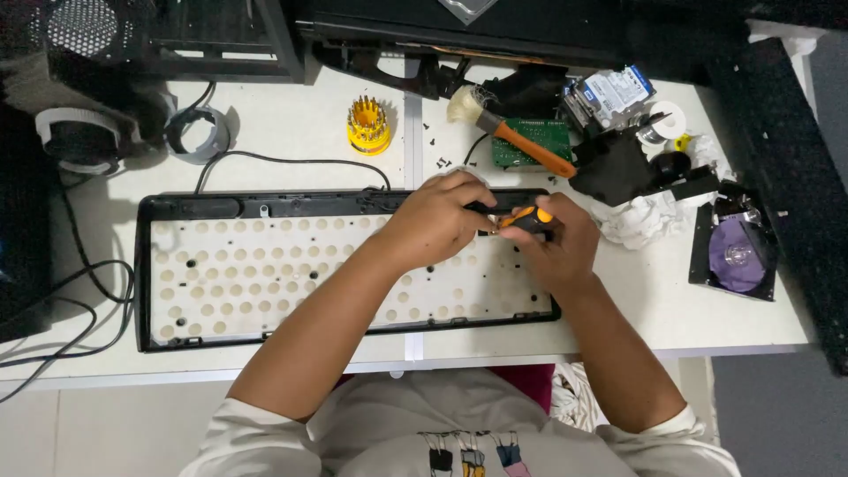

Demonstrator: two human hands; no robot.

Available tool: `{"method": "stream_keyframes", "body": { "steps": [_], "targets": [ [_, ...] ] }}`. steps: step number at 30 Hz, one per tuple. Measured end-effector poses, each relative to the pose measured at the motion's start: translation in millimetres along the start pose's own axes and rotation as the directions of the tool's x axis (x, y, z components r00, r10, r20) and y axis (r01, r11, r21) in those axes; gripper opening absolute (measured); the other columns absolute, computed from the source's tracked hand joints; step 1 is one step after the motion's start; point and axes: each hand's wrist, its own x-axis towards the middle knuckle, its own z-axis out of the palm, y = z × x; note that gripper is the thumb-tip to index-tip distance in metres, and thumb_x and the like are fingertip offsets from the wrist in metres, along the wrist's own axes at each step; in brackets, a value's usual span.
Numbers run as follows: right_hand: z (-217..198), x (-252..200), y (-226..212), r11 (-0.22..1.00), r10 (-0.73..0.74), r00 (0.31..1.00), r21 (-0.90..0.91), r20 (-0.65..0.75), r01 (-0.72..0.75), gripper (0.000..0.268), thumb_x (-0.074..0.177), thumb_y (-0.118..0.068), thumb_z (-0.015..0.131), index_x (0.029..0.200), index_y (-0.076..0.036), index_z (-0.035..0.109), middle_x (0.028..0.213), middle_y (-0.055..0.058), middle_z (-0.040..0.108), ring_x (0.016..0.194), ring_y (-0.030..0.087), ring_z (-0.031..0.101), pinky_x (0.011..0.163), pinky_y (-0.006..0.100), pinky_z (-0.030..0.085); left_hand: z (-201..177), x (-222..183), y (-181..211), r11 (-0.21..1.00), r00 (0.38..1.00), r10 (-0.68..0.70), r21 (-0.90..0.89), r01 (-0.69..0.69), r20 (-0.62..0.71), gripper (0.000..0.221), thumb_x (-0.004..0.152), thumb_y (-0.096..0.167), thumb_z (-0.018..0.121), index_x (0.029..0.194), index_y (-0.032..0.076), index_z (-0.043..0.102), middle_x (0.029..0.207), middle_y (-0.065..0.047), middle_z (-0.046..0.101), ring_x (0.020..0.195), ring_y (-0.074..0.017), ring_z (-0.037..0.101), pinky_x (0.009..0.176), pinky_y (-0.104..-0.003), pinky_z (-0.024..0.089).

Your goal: The person is disassembling a keyboard using a screwdriver, cleaning the components with a brush, and then reassembling the device.

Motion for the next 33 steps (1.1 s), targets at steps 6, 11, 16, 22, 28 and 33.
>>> {"method": "stream_keyframes", "body": {
  "steps": [6,11,16,22,28,33],
  "targets": [
    [-6,0,8,0.987,-0.083,0.995,-0.134,0.064,0.091,0.051,0.088,-0.004,0.081,0.126,0.013,0.052,0.102,0.029,0.072,0.083,0.038,0.075,0.066,0.043,0.062,-1,0,1,1.000,1.000,-0.003,0.022,0.002,0.013,0.019,0.091,0.005,0.069,0.097,0.018,0.081,0.113,-0.004,0.070,0.114,-0.0281,0.059,0.093,-0.044,0.049],
    [3,41,-47,0.994,-0.090,0.989,0.066,0.114,0.083,0.034,0.104,-0.012,0.053,0.127,0.013,0.053,0.118,0.031,0.066,0.099,0.041,0.072,0.078,0.048,0.061,0,-1,1,1.000,1.000,-0.005,0.020,0.004,0.012,0.019,0.092,0.005,0.068,0.098,0.018,0.081,0.114,-0.005,0.070,0.115,-0.0281,0.059,0.093,-0.044,0.049],
    [1,38,-46,0.990,-0.093,0.990,0.115,0.102,0.081,0.026,0.101,-0.007,0.057,0.118,0.012,0.061,0.117,0.030,0.068,0.096,0.041,0.073,0.076,0.047,0.060,-1,1,3,0.999,1.000,-0.011,0.037,0.011,0.017,0.020,0.091,0.005,0.068,0.097,0.018,0.081,0.114,-0.004,0.070,0.115,-0.0278,0.059,0.092,-0.044,0.049],
    [1,29,-31,0.992,-0.124,0.990,0.030,0.064,0.122,0.041,0.080,-0.009,0.086,0.113,0.002,0.065,0.107,0.020,0.068,0.088,0.029,0.069,0.071,0.039,0.058,-7,3,9,0.998,0.999,-0.027,0.066,0.025,0.028,0.019,0.090,0.005,0.069,0.094,0.019,0.081,0.114,-0.003,0.070,0.115,-0.0278,0.060,0.092,-0.044,0.049],
    [-4,36,-36,0.988,-0.143,0.963,-0.021,0.227,0.151,0.027,0.090,-0.018,0.076,0.113,-0.006,0.070,0.108,0.019,0.069,0.084,0.029,0.071,0.066,0.042,0.061,-9,4,8,0.998,0.999,-0.026,0.049,0.024,0.040,0.019,0.089,0.004,0.068,0.094,0.017,0.081,0.114,-0.004,0.069,0.114,-0.0294,0.060,0.089,-0.044,0.049],
    [-7,46,-44,0.966,-0.088,0.990,0.251,0.114,0.057,0.025,0.104,-0.010,0.054,0.113,0.011,0.064,0.113,0.030,0.069,0.099,0.037,0.073,0.080,0.049,0.062,-11,5,9,0.999,0.998,-0.039,0.019,0.038,0.053,0.020,0.089,0.002,0.069,0.096,0.017,0.081,0.114,-0.005,0.070,0.114,-0.0292,0.061,0.089,-0.044,0.050]
  ]
}}
